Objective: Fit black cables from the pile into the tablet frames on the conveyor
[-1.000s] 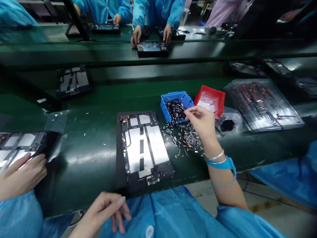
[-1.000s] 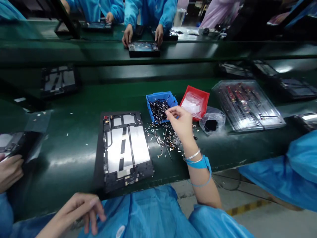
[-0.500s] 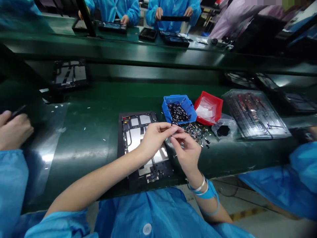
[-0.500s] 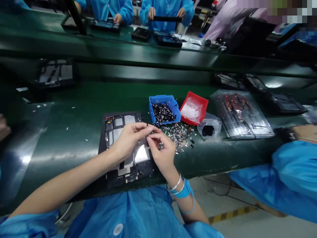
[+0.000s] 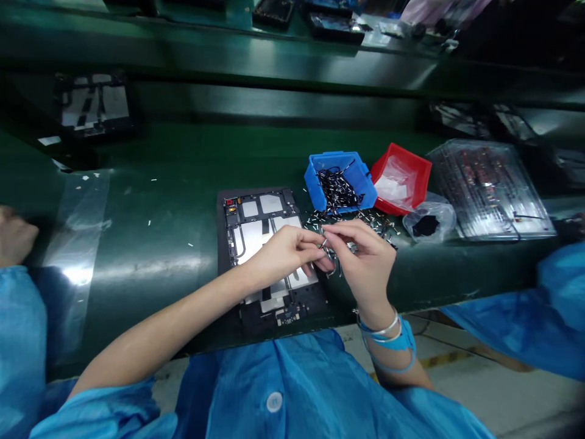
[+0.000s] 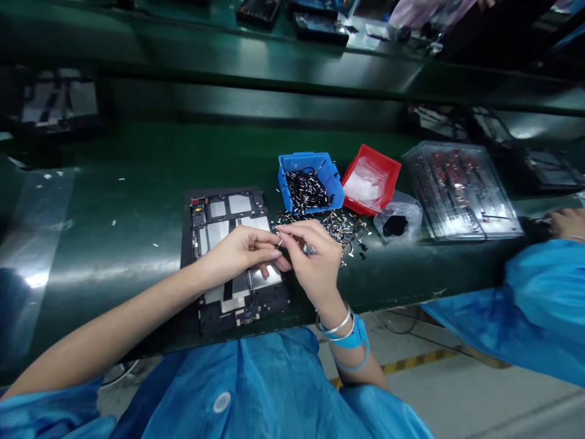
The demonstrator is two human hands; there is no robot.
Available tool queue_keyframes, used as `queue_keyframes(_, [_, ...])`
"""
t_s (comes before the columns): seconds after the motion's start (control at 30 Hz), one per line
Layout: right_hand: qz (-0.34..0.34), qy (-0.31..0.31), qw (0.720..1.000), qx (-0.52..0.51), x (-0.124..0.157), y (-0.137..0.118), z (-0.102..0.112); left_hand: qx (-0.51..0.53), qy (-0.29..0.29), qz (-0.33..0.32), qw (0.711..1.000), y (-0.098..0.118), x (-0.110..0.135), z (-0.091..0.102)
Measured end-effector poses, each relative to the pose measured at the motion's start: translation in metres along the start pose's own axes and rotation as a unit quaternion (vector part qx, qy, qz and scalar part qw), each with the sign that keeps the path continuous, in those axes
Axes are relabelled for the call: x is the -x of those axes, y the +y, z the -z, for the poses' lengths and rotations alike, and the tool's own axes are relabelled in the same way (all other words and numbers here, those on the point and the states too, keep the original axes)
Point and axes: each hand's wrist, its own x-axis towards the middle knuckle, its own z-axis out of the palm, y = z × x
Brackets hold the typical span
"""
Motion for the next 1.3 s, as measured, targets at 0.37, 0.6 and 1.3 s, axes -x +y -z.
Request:
queue_keyframes(0.37, [0.169, -0.029, 0.973, 0.155, 0.008, 0.012, 0.014, -0.069, 0.036, -0.029, 0.997, -0.012, -0.002, -0.002])
queue_keyframes(0.6, [0.213, -0.073, 0.952, 0.208, 0.010, 0.012, 0.016, -0.208, 0.084, -0.098, 0.970, -0.012, 0.001, -0.001])
queue_keyframes(1.3, [0.255, -0.112, 0.923, 0.264, 0.000, 0.010, 0.034, 0.129, -0.072, 0.043, 0.988, -0.010, -0.001, 0.007])
